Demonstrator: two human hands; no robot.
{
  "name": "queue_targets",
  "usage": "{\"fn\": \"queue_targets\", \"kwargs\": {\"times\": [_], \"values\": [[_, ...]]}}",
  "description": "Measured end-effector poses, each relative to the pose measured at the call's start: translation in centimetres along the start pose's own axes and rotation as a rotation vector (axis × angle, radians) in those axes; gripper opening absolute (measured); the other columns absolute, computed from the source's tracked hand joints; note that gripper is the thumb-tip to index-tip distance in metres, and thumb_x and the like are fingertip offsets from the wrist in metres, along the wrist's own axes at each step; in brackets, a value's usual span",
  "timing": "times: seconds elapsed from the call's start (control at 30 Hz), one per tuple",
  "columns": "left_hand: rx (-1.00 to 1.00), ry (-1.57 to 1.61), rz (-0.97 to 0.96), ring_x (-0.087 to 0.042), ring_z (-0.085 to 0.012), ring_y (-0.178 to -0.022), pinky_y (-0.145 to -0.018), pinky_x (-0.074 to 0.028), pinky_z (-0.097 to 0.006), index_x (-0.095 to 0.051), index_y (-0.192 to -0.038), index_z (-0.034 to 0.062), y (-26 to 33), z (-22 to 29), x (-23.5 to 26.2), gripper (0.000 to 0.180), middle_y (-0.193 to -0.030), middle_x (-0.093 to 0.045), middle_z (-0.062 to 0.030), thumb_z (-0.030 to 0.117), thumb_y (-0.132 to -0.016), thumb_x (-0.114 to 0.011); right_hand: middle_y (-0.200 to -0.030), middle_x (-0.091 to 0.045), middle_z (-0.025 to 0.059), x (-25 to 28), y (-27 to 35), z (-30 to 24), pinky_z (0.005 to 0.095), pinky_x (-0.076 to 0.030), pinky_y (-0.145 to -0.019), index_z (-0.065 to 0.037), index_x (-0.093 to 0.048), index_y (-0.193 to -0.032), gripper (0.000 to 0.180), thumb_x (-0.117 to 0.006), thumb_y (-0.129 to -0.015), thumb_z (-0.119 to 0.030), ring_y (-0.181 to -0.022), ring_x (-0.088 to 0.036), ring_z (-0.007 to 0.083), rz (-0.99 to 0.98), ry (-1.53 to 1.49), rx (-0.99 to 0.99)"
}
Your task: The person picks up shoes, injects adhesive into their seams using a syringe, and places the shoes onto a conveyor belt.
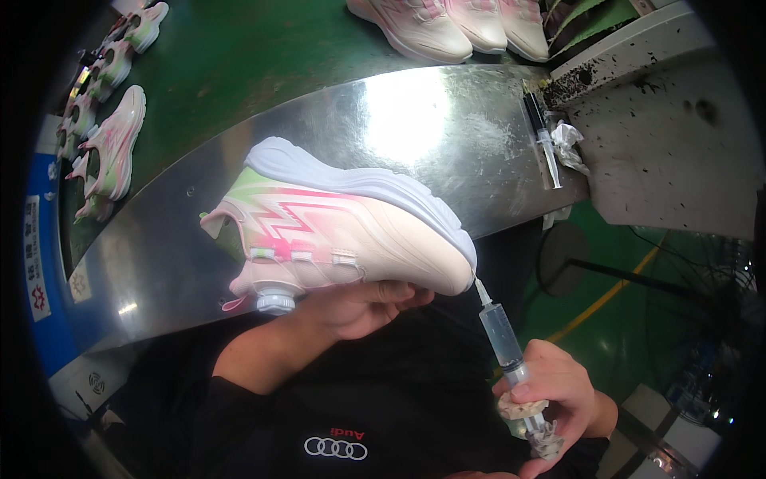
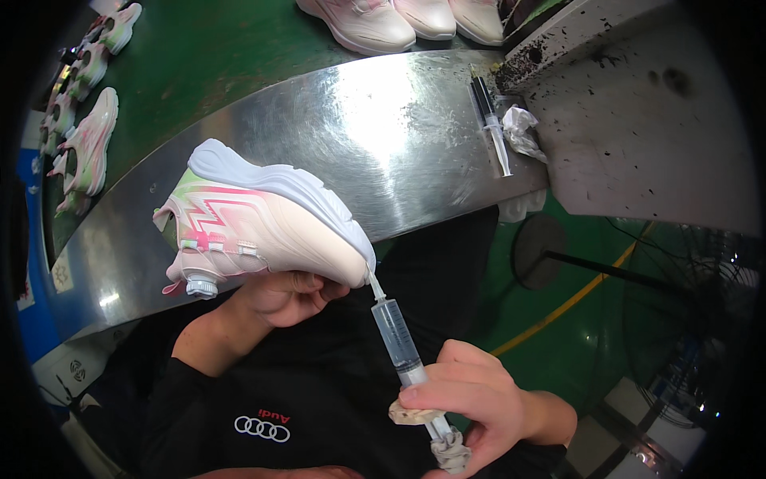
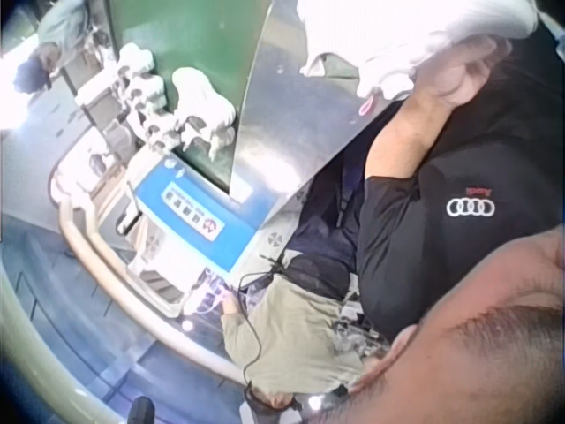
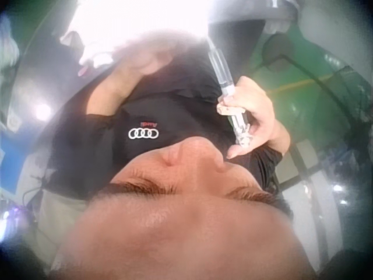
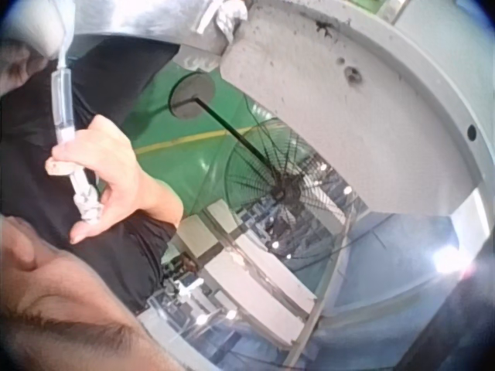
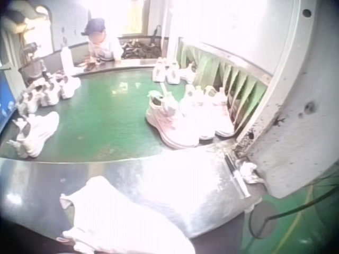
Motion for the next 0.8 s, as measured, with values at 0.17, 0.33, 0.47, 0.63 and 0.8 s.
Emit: {"fn": "queue_targets", "kwargs": {"times": [0.17,0.33,0.47,0.63,0.8], "values": [[-0.02,0.015,-0.02,-0.058,-0.0189,-0.1,-0.089,-0.049,-0.032,-0.056,-0.109,0.0069,-0.8,0.3,0.0,0.03,-0.105,-0.061,-0.0072,-0.001,-0.08,-0.062,-0.091,-0.062,0.013,-0.6,-0.8,-1.1,0.0331,-0.037,-0.061,0.005,-0.055,-0.107,0.076,-0.08,-0.057,-0.047,-0.069,-0.054,0.024,0.061,0.106,0.145],[-0.049,0.025,-0.076,-0.059,-0.0154,-0.098,-0.088,-0.049,-0.03,-0.059,-0.106,0.0073,-1.3,0.6,-0.8,0.026,-0.103,-0.062,-0.0048,0.002,-0.081,-0.062,-0.077,-0.059,0.0022,-1.9,-0.4,0.3,0.0244,-0.029,-0.049,-0.006,-0.06,-0.099,0.055,-0.076,-0.062,-0.044,-0.05,-0.036,0.0139,0.089,0.403,0.073],[-0.023,0.025,-0.065,-0.059,-0.0169,-0.099,-0.084,-0.051,-0.028,-0.058,-0.107,0.0059,-1.5,0.4,-0.9,0.024,-0.105,-0.061,-0.0076,0.004,-0.083,-0.061,-0.072,-0.055,0.0018,-2.6,-0.7,0.7,0.0241,-0.028,-0.046,-0.007,-0.062,-0.095,0.05,-0.075,-0.062,-0.042,-0.05,-0.034,0.014,0.109,0.56,0.128],[-0.05,-0.002,-0.09,-0.055,-0.0268,-0.109,-0.081,-0.054,-0.026,-0.052,-0.117,0.0027,-1.4,0.6,-1.6,0.036,-0.111,-0.059,-0.0153,0.013,-0.084,-0.061,-0.071,-0.054,0.002,-3.3,-0.7,0.9,0.0241,-0.028,-0.047,-0.008,-0.061,-0.097,0.048,-0.075,-0.064,-0.039,-0.05,-0.034,0.014,0.103,0.685,0.17],[-0.037,-0.039,-0.073,-0.055,-0.0274,-0.11,-0.081,-0.054,-0.027,-0.048,-0.121,0.0027,-1.5,0.4,-1.2,0.043,-0.115,-0.057,-0.0163,0.017,-0.084,-0.062,-0.072,-0.054,0.0022,-3.7,-0.6,1.3,0.0244,-0.028,-0.047,-0.009,-0.061,-0.097,0.047,-0.075,-0.064,-0.038,-0.05,-0.033,0.0142,0.1,0.725,0.178]]}}
Point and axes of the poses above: each hand's wrist, its own y-axis away from the middle knuckle, its own x-axis out of the back of the hand, z = x × y, the point moved 9 cm from there along -y, towards the middle knuckle
